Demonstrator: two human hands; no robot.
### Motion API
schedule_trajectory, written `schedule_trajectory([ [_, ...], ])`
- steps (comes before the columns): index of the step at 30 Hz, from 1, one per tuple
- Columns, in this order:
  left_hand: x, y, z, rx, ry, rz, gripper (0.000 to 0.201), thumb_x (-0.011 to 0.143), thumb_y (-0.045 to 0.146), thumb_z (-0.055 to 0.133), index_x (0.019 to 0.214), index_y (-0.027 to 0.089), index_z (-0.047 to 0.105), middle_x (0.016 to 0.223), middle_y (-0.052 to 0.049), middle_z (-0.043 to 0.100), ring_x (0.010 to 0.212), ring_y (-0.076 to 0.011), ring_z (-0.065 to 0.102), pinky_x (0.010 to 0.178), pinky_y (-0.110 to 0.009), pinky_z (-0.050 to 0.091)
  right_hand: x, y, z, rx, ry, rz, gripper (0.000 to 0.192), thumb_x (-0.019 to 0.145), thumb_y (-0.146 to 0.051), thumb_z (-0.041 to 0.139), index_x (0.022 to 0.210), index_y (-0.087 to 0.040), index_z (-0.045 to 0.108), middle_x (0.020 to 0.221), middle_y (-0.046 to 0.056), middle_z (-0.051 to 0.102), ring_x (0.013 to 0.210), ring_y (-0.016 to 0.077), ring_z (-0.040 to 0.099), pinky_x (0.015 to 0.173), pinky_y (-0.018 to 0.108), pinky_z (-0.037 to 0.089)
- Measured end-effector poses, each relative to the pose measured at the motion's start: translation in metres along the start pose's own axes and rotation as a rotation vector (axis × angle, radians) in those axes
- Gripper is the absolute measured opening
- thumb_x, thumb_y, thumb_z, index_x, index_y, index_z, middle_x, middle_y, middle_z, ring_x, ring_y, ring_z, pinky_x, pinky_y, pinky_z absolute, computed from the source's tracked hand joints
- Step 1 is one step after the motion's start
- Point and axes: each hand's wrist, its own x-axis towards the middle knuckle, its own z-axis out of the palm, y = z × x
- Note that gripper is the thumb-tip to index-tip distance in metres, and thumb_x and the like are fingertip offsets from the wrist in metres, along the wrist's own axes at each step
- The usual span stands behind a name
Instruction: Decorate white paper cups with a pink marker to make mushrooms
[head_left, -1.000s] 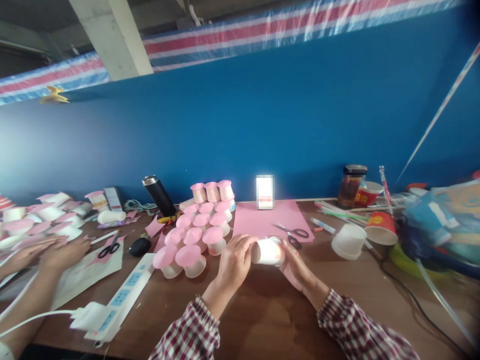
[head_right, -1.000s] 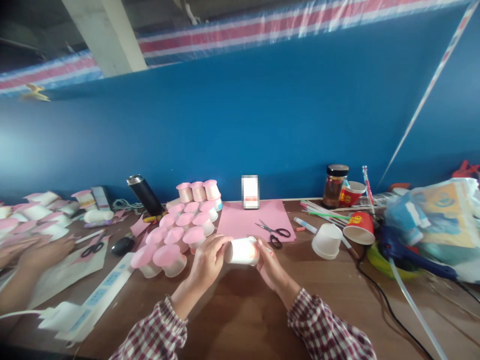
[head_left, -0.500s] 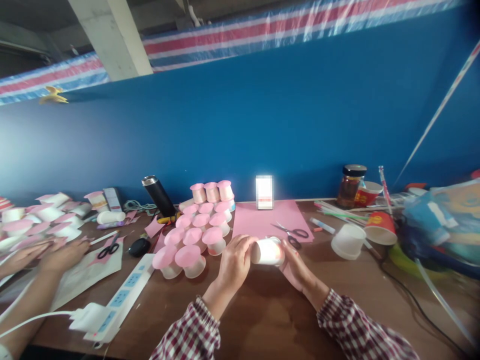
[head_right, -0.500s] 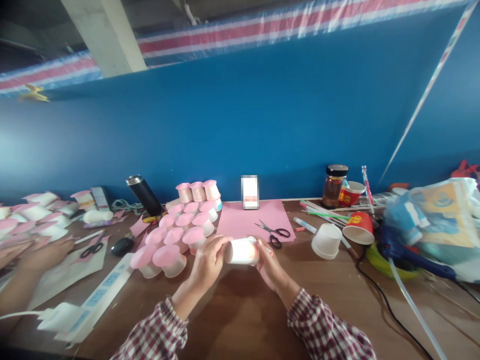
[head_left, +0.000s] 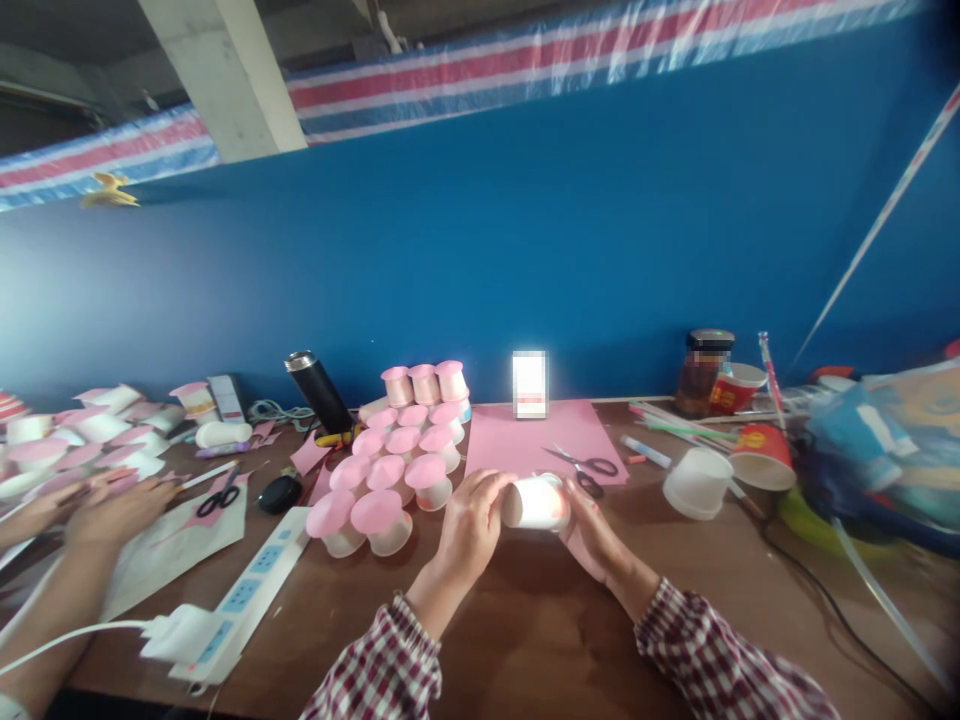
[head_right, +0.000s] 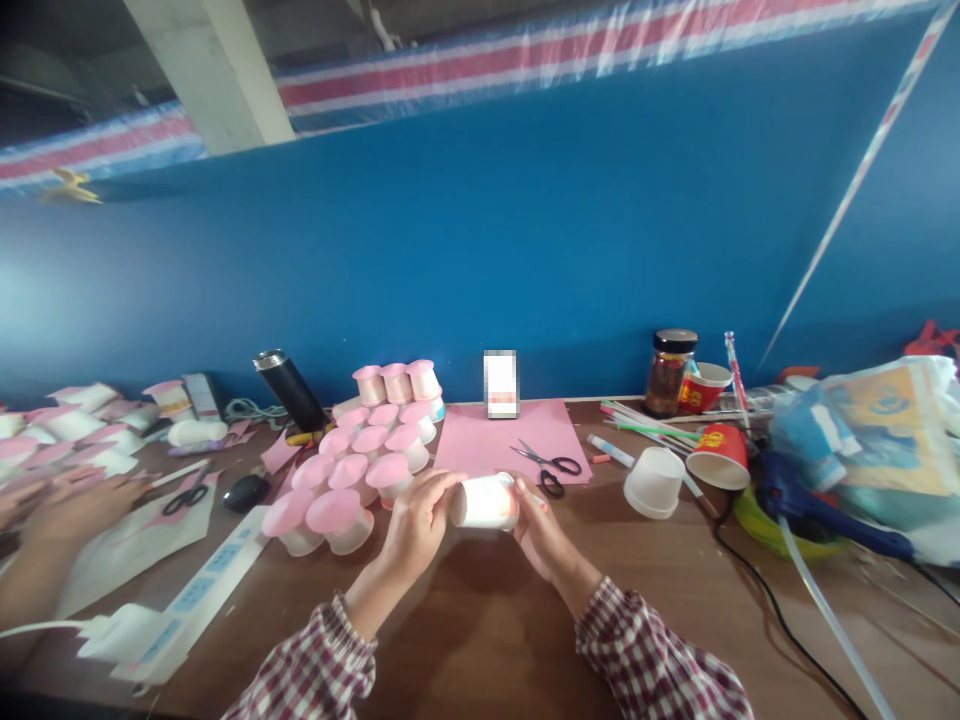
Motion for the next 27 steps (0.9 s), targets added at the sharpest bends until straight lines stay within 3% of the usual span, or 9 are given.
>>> schedule_trajectory([
  [12, 0.002, 0.002, 0.000, -0.036, 0.014, -0.068, 0.024, 0.090, 0.014, 0.044, 0.105, 0.020, 0.062, 0.098, -0.007, 0.068, 0.093, -0.0187, 0.062, 0.083, -0.034, 0.051, -0.001, -0.002, 0.003, -0.026, 0.028, 0.005, 0.032, 0.087, -0.045, 0.059, 0.109, -0.023, 0.065, 0.106, 0.005, 0.069, 0.105, 0.0219, 0.060, 0.082, 0.031, 0.051],
  [19, -0.004, 0.008, 0.004, -0.108, 0.051, -0.260, 0.028, 0.091, 0.027, 0.045, 0.117, 0.019, 0.052, 0.111, -0.010, 0.064, 0.102, -0.0204, 0.061, 0.087, -0.036, 0.049, -0.001, -0.005, 0.006, -0.041, 0.074, 0.003, 0.034, 0.084, -0.050, 0.060, 0.108, -0.025, 0.064, 0.111, 0.005, 0.068, 0.105, 0.0235, 0.061, 0.082, 0.034, 0.052],
  [24, -0.010, 0.010, 0.010, -0.183, 0.003, -0.384, 0.049, 0.085, 0.037, 0.056, 0.127, 0.018, 0.039, 0.119, -0.013, 0.057, 0.110, -0.0239, 0.056, 0.093, -0.042, 0.045, 0.001, -0.007, 0.006, -0.047, 0.090, -0.064, 0.029, 0.086, -0.047, 0.059, 0.105, -0.026, 0.064, 0.113, 0.003, 0.067, 0.103, 0.0216, 0.061, 0.084, 0.033, 0.051],
  [27, -0.013, 0.009, 0.018, -0.322, 0.000, -0.459, 0.052, 0.082, 0.040, 0.060, 0.124, 0.018, 0.040, 0.118, -0.013, 0.057, 0.108, -0.0241, 0.056, 0.091, -0.041, 0.046, 0.001, -0.008, 0.008, -0.051, 0.070, -0.105, 0.028, 0.088, -0.045, 0.057, 0.106, -0.025, 0.064, 0.114, 0.004, 0.067, 0.104, 0.0218, 0.061, 0.087, 0.035, 0.050],
])
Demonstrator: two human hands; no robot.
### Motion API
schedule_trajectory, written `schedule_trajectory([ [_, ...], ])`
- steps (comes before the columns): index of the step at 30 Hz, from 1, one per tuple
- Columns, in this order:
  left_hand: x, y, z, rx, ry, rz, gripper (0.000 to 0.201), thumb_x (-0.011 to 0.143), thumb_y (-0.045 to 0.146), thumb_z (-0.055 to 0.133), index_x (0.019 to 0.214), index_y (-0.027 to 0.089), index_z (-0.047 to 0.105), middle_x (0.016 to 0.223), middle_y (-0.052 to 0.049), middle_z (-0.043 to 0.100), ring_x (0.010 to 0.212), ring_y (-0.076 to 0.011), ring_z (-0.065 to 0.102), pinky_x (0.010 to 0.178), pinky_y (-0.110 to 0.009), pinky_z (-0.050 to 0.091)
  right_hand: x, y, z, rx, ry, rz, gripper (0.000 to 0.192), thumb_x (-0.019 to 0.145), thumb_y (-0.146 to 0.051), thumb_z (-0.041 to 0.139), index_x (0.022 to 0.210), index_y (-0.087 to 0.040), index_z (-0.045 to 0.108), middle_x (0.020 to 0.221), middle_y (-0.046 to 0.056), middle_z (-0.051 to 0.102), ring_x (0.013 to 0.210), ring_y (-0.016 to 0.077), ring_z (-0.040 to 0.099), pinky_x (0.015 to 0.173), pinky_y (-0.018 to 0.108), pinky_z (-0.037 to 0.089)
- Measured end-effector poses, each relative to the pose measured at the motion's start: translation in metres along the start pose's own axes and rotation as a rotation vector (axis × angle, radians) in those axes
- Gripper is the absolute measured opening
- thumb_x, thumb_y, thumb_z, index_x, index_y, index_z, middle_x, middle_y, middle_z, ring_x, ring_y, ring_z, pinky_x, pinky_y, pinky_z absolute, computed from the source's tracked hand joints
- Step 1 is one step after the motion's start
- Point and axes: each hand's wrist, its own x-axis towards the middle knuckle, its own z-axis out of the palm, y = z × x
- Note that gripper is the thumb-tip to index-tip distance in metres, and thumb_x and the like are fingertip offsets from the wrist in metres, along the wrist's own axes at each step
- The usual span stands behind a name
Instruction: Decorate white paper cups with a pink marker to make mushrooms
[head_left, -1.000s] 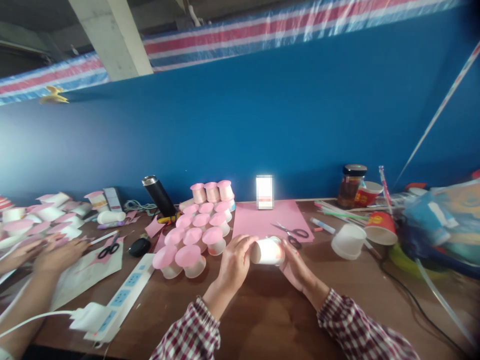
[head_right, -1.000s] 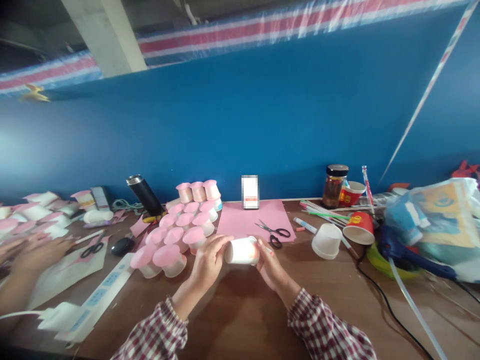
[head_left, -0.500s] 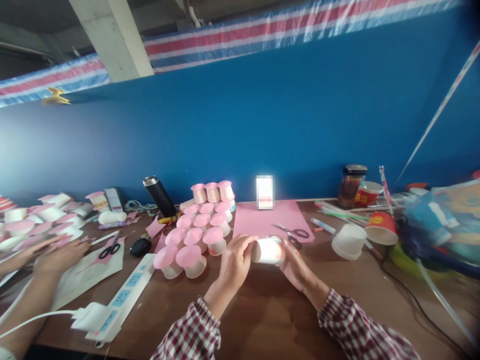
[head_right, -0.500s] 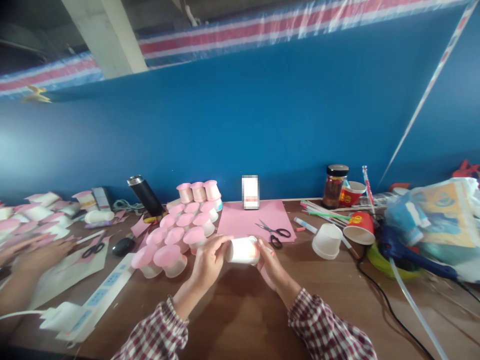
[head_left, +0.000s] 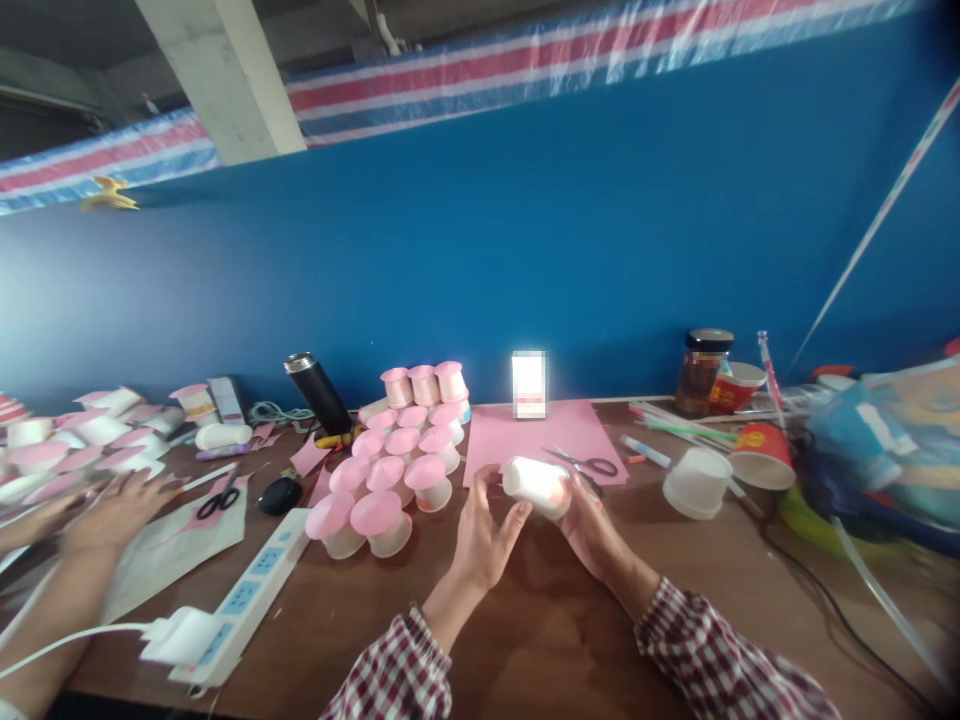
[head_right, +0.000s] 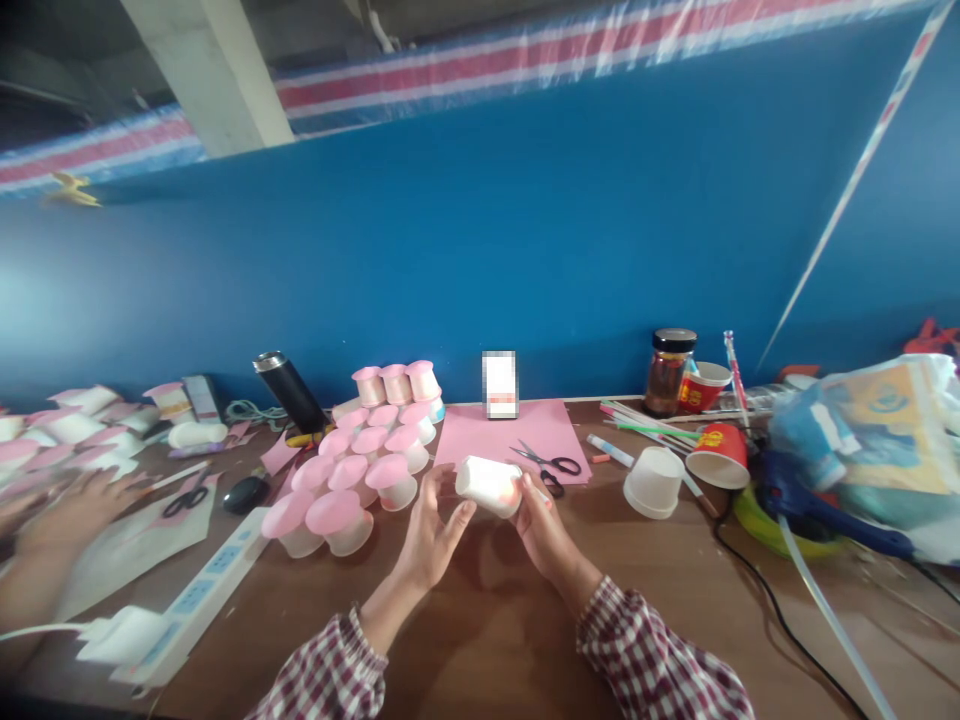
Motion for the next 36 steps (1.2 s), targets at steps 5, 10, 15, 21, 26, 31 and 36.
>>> schedule_trajectory([
  [5, 0.002, -0.007, 0.012, -0.209, -0.028, -0.050, 0.044, 0.082, 0.040, 0.061, 0.116, 0.017, 0.045, 0.111, -0.011, 0.060, 0.101, -0.0223, 0.060, 0.088, -0.038, 0.048, 0.000, -0.001, 0.002, -0.012, -0.014, -0.005, 0.031, 0.087, -0.048, 0.056, 0.107, -0.024, 0.063, 0.114, 0.005, 0.066, 0.107, 0.0228, 0.060, 0.092, 0.037, 0.048],
  [10, 0.003, -0.010, 0.016, -0.288, 0.005, -0.044, 0.039, 0.081, 0.040, 0.062, 0.110, 0.017, 0.049, 0.103, -0.008, 0.062, 0.094, -0.0202, 0.061, 0.083, -0.034, 0.049, -0.002, -0.003, 0.004, -0.022, -0.014, 0.010, 0.037, 0.084, -0.050, 0.061, 0.110, -0.023, 0.062, 0.114, 0.006, 0.067, 0.109, 0.0249, 0.060, 0.093, 0.040, 0.048],
  [15, 0.004, -0.012, 0.017, -0.271, 0.043, -0.074, 0.039, 0.081, 0.042, 0.061, 0.109, 0.017, 0.052, 0.100, -0.008, 0.063, 0.093, -0.0207, 0.061, 0.084, -0.034, 0.048, -0.002, -0.003, 0.004, -0.024, -0.035, 0.019, 0.035, 0.085, -0.051, 0.058, 0.109, -0.025, 0.061, 0.116, 0.006, 0.066, 0.112, 0.0250, 0.058, 0.092, 0.040, 0.048],
  [21, 0.005, -0.012, 0.017, -0.448, 0.059, -0.164, 0.039, 0.083, 0.042, 0.060, 0.111, 0.016, 0.054, 0.105, -0.008, 0.064, 0.098, -0.0209, 0.060, 0.088, -0.034, 0.047, -0.002, 0.003, -0.003, -0.067, -0.019, 0.033, 0.039, 0.083, -0.052, 0.060, 0.111, -0.025, 0.060, 0.116, 0.007, 0.066, 0.108, 0.0259, 0.061, 0.091, 0.044, 0.047],
  [26, 0.003, -0.009, 0.015, -0.540, 0.062, -0.213, 0.041, 0.083, 0.040, 0.059, 0.117, 0.017, 0.056, 0.114, -0.009, 0.064, 0.109, -0.0223, 0.058, 0.096, -0.036, 0.044, -0.005, 0.004, -0.003, -0.102, -0.033, 0.017, 0.039, 0.083, -0.048, 0.062, 0.116, -0.028, 0.057, 0.122, 0.006, 0.062, 0.108, 0.0243, 0.060, 0.090, 0.043, 0.049],
  [31, 0.002, -0.012, 0.017, -0.625, 0.100, -0.260, 0.049, 0.080, 0.041, 0.063, 0.123, 0.019, 0.054, 0.124, -0.010, 0.060, 0.118, -0.0243, 0.054, 0.099, -0.037, 0.043, -0.005, 0.005, -0.005, -0.188, 0.000, -0.023, 0.037, 0.082, -0.043, 0.064, 0.117, -0.030, 0.058, 0.126, 0.004, 0.059, 0.113, 0.0227, 0.056, 0.095, 0.040, 0.047],
  [36, 0.002, -0.015, 0.019, -0.735, 0.102, -0.306, 0.051, 0.078, 0.043, 0.066, 0.121, 0.018, 0.053, 0.116, -0.011, 0.063, 0.111, -0.0237, 0.058, 0.091, -0.036, 0.048, -0.006, 0.005, -0.008, -0.333, 0.066, -0.089, 0.040, 0.079, -0.039, 0.069, 0.117, -0.031, 0.060, 0.129, 0.003, 0.057, 0.124, 0.0242, 0.048, 0.104, 0.042, 0.039],
])
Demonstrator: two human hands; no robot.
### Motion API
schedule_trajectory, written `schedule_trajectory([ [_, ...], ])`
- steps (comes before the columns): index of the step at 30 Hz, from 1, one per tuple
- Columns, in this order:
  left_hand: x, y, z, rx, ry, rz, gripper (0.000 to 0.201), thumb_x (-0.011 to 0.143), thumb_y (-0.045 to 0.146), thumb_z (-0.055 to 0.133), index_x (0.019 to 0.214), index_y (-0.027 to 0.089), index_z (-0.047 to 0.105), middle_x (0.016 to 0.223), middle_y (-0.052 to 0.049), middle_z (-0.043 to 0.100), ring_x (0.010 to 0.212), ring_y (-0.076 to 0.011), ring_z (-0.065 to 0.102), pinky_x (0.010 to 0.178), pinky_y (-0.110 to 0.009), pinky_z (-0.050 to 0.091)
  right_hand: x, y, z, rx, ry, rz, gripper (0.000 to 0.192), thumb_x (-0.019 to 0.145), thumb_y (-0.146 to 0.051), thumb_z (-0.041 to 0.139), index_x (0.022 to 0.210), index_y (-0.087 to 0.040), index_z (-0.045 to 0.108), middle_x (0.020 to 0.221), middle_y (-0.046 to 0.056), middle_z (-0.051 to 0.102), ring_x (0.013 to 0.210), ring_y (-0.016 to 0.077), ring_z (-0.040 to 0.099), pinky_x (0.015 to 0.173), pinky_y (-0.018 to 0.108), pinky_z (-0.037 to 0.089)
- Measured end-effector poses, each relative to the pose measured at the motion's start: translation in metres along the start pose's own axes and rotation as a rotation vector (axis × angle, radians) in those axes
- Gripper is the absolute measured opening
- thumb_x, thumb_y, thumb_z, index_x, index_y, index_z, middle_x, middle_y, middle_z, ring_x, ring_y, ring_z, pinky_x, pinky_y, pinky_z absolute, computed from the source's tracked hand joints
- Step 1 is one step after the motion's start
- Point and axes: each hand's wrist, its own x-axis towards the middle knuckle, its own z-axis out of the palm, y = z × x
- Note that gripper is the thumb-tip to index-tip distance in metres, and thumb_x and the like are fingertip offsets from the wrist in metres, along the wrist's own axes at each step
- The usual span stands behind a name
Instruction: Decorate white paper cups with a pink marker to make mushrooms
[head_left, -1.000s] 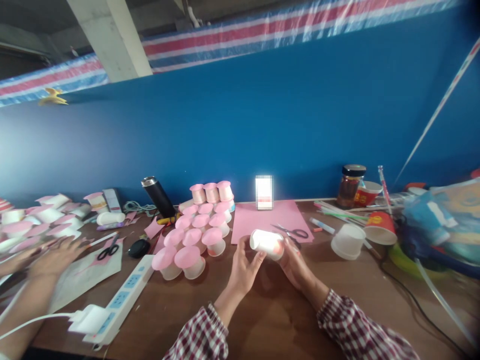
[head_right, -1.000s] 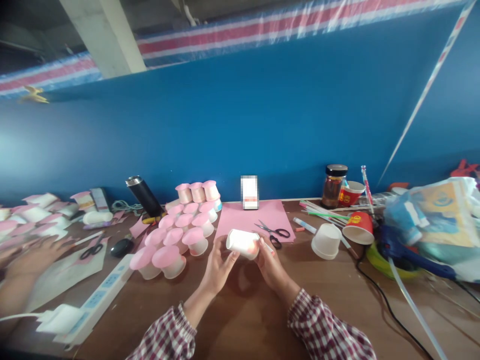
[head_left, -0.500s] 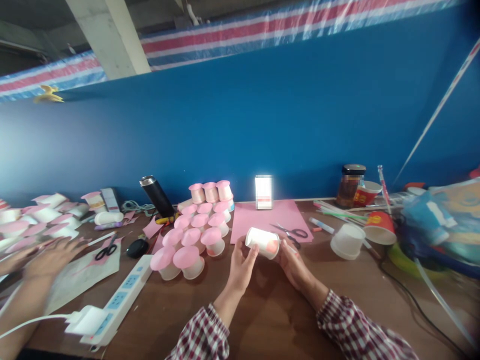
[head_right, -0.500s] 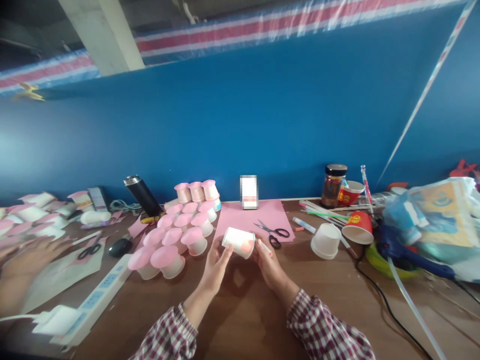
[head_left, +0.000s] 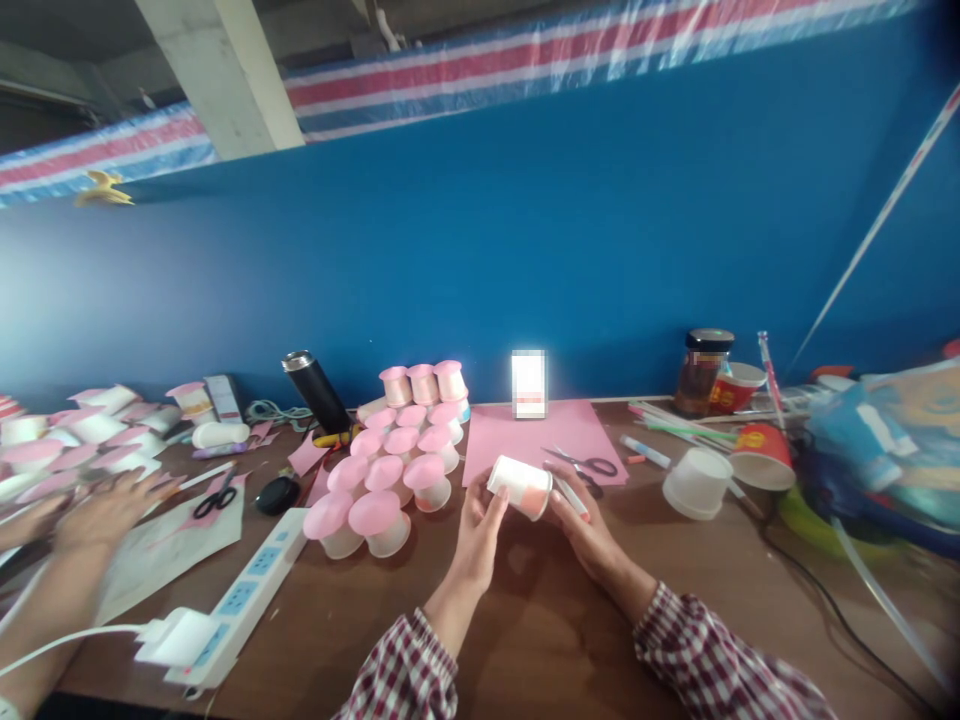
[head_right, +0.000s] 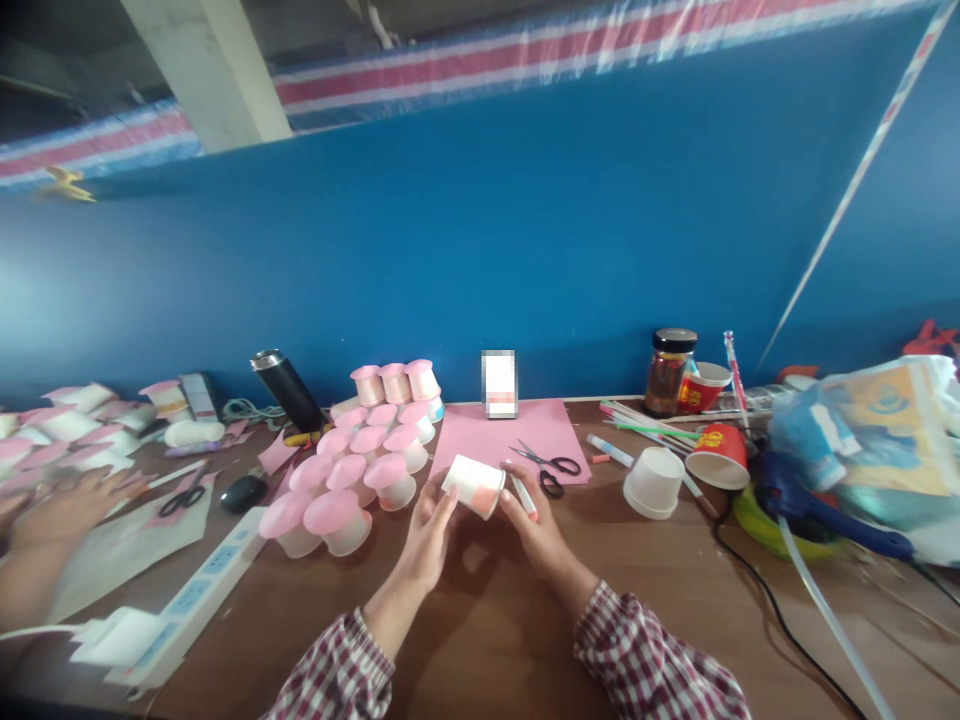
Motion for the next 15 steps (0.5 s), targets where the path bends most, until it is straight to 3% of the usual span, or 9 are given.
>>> schedule_trajectory([
  [5, 0.001, 0.003, 0.001, -0.102, 0.045, -0.091, 0.045, 0.073, 0.043, 0.071, 0.106, 0.016, 0.055, 0.096, -0.006, 0.066, 0.089, -0.0191, 0.064, 0.078, -0.030, 0.050, -0.002, -0.010, 0.002, -0.175, -0.038, -0.066, 0.043, 0.075, -0.035, 0.074, 0.116, -0.030, 0.062, 0.126, 0.004, 0.060, 0.126, 0.0258, 0.047, 0.111, 0.046, 0.028],
  [10, 0.002, 0.006, 0.000, -0.215, 0.017, -0.158, 0.039, 0.075, 0.041, 0.070, 0.102, 0.016, 0.057, 0.103, -0.009, 0.065, 0.093, -0.0206, 0.064, 0.078, -0.032, 0.051, -0.003, -0.014, 0.006, -0.091, -0.091, -0.065, 0.043, 0.073, -0.033, 0.075, 0.113, -0.030, 0.062, 0.125, 0.005, 0.061, 0.121, 0.0266, 0.052, 0.107, 0.045, 0.036],
  [15, 0.004, 0.003, -0.005, -0.246, 0.017, -0.185, 0.039, 0.075, 0.041, 0.070, 0.103, 0.016, 0.059, 0.105, -0.010, 0.065, 0.097, -0.0209, 0.062, 0.078, -0.030, 0.050, -0.004, -0.007, 0.004, -0.109, -0.085, -0.118, 0.044, 0.080, -0.033, 0.069, 0.121, -0.031, 0.056, 0.130, 0.006, 0.058, 0.122, 0.0251, 0.052, 0.107, 0.047, 0.035],
])
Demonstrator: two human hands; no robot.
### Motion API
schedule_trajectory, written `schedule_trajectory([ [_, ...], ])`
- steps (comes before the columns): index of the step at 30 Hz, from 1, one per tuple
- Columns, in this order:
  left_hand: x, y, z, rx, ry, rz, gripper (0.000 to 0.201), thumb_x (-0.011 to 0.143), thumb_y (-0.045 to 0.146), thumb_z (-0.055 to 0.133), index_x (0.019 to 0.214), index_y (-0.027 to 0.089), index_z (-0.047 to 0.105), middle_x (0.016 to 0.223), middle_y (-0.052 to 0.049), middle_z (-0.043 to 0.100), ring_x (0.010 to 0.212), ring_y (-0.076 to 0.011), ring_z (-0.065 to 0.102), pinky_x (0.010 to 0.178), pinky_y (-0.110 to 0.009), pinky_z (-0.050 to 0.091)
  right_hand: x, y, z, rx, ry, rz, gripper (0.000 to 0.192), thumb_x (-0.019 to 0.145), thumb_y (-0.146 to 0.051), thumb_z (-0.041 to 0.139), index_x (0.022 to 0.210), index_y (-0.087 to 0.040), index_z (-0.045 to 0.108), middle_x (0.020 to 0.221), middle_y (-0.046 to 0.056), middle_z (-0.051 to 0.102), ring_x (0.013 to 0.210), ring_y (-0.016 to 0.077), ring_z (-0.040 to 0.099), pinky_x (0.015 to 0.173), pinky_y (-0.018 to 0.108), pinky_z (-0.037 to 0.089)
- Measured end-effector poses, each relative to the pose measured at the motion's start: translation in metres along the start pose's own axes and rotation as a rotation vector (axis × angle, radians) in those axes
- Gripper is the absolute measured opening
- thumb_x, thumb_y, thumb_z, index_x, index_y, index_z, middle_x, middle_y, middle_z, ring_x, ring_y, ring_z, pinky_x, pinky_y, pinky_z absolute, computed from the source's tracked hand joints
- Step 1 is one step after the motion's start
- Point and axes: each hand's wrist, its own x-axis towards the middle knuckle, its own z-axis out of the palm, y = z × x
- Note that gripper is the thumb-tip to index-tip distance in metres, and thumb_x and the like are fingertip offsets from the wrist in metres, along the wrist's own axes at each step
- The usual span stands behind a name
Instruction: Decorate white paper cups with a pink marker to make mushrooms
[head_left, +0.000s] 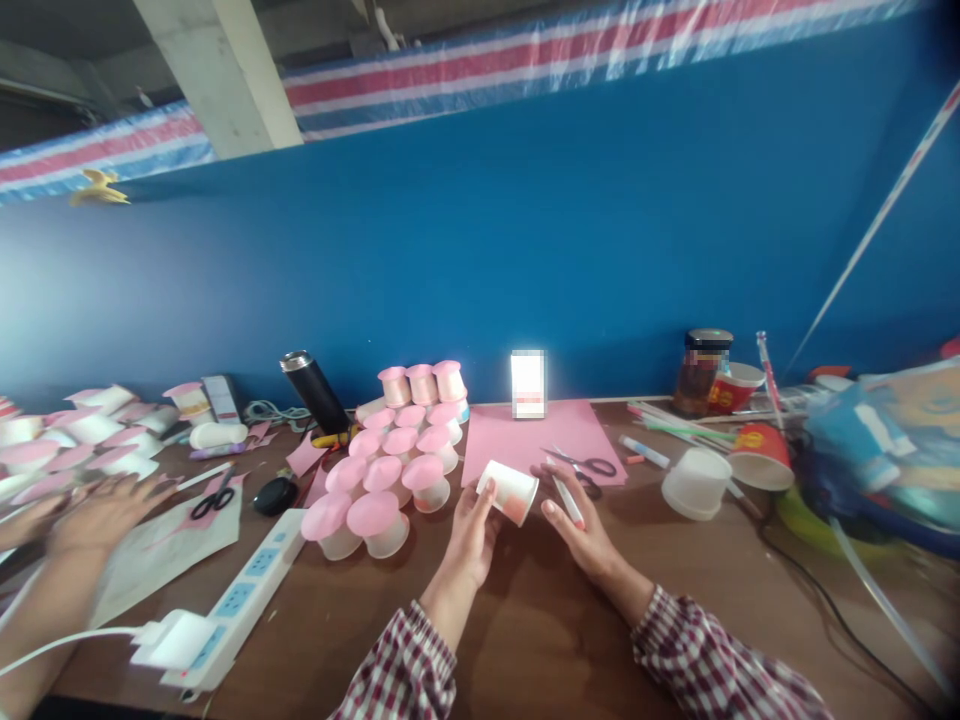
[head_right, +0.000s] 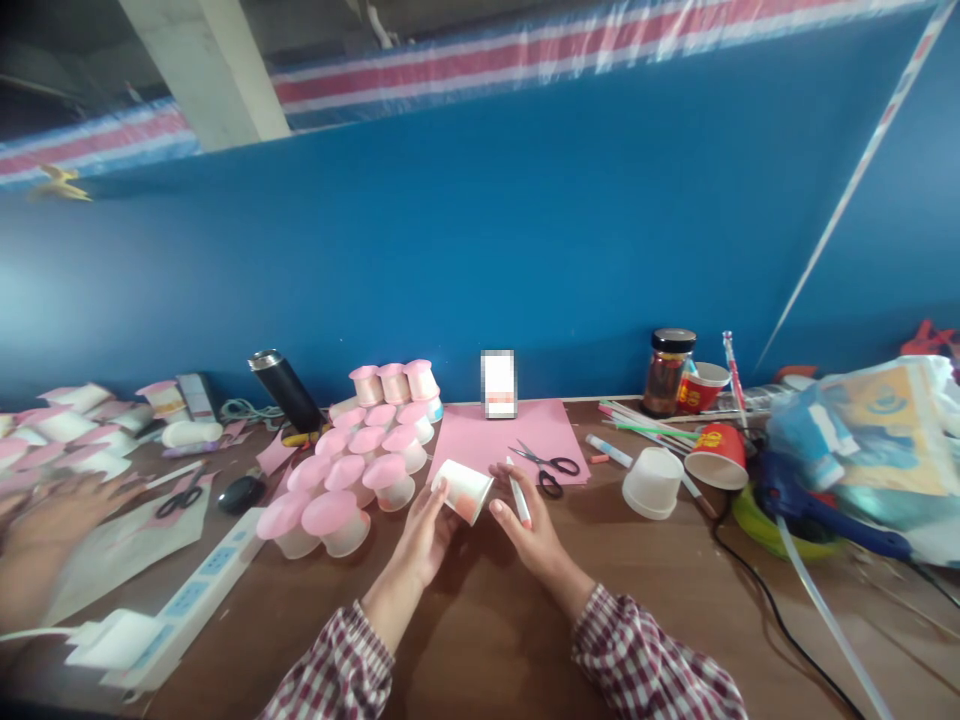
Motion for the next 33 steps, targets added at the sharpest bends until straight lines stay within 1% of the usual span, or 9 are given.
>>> schedule_trajectory([
  [5, 0.004, -0.005, -0.007, -0.058, -0.002, -0.026, 0.037, 0.075, 0.039, 0.071, 0.102, 0.016, 0.060, 0.103, -0.009, 0.065, 0.092, -0.0189, 0.063, 0.078, -0.030, 0.050, -0.002, 0.007, -0.003, -0.171, 0.006, -0.109, 0.042, 0.087, -0.031, 0.060, 0.128, -0.029, 0.049, 0.132, 0.008, 0.054, 0.123, 0.0247, 0.050, 0.107, 0.046, 0.035],
  [9, 0.005, -0.006, -0.011, -0.103, 0.059, -0.066, 0.037, 0.072, 0.037, 0.074, 0.098, 0.015, 0.061, 0.093, -0.006, 0.065, 0.080, -0.0152, 0.063, 0.070, -0.025, 0.050, -0.001, 0.009, -0.005, -0.322, -0.021, -0.173, 0.044, 0.089, -0.032, 0.056, 0.131, -0.026, 0.044, 0.133, 0.011, 0.052, 0.121, 0.0259, 0.051, 0.103, 0.046, 0.040],
  [12, 0.007, -0.006, -0.014, -0.115, 0.083, -0.095, 0.036, 0.071, 0.037, 0.075, 0.097, 0.017, 0.061, 0.091, -0.004, 0.065, 0.076, -0.0140, 0.063, 0.066, -0.024, 0.050, -0.001, 0.009, -0.006, -0.418, -0.021, -0.203, 0.043, 0.090, -0.031, 0.055, 0.131, -0.026, 0.043, 0.131, 0.011, 0.054, 0.120, 0.0253, 0.052, 0.103, 0.045, 0.041],
  [17, 0.013, -0.006, -0.016, -0.103, 0.128, -0.136, 0.037, 0.070, 0.040, 0.075, 0.094, 0.016, 0.062, 0.080, -0.003, 0.065, 0.067, -0.0126, 0.062, 0.057, -0.022, 0.047, -0.001, 0.010, -0.005, -0.482, 0.002, -0.221, 0.042, 0.090, -0.029, 0.053, 0.131, -0.025, 0.042, 0.129, 0.011, 0.054, 0.116, 0.0239, 0.055, 0.098, 0.042, 0.046],
  [21, 0.019, -0.006, -0.016, -0.174, 0.075, -0.105, 0.035, 0.074, 0.039, 0.072, 0.096, 0.014, 0.063, 0.090, -0.006, 0.068, 0.076, -0.0151, 0.064, 0.064, -0.024, 0.050, 0.004, 0.016, -0.005, -0.532, 0.044, -0.258, 0.034, 0.092, -0.025, 0.049, 0.125, -0.022, 0.047, 0.124, 0.012, 0.058, 0.111, 0.0238, 0.059, 0.095, 0.042, 0.049],
  [23, 0.022, -0.006, -0.017, -0.209, 0.074, -0.101, 0.032, 0.075, 0.036, 0.072, 0.096, 0.014, 0.063, 0.093, -0.006, 0.069, 0.078, -0.0149, 0.065, 0.067, -0.024, 0.051, 0.007, 0.021, -0.005, -0.551, 0.071, -0.263, 0.029, 0.093, -0.024, 0.046, 0.121, -0.021, 0.050, 0.121, 0.013, 0.060, 0.107, 0.0239, 0.062, 0.093, 0.042, 0.051],
  [26, 0.025, -0.007, -0.018, -0.232, 0.073, -0.116, 0.031, 0.075, 0.035, 0.072, 0.096, 0.014, 0.063, 0.092, -0.006, 0.069, 0.077, -0.0144, 0.065, 0.064, -0.024, 0.051, 0.010, 0.025, -0.006, -0.557, 0.106, -0.244, 0.027, 0.093, -0.025, 0.045, 0.119, -0.020, 0.052, 0.118, 0.014, 0.062, 0.106, 0.0242, 0.063, 0.092, 0.043, 0.052],
  [29, 0.029, -0.008, -0.018, -0.268, 0.032, -0.125, 0.029, 0.076, 0.033, 0.071, 0.096, 0.014, 0.063, 0.093, -0.006, 0.069, 0.079, -0.0157, 0.065, 0.066, -0.025, 0.051, 0.012, 0.026, -0.008, -0.560, 0.120, -0.241, 0.028, 0.093, -0.025, 0.043, 0.119, -0.019, 0.053, 0.115, 0.013, 0.064, 0.105, 0.0242, 0.064, 0.091, 0.042, 0.053],
  [33, 0.036, -0.008, -0.016, -0.307, -0.005, -0.153, 0.024, 0.076, 0.029, 0.072, 0.092, 0.015, 0.064, 0.085, -0.004, 0.069, 0.076, -0.0156, 0.066, 0.068, -0.027, 0.052, 0.015, 0.025, -0.011, -0.632, 0.136, -0.295, 0.029, 0.093, -0.022, 0.042, 0.119, -0.018, 0.054, 0.111, 0.013, 0.066, 0.101, 0.0243, 0.066, 0.088, 0.041, 0.055],
])
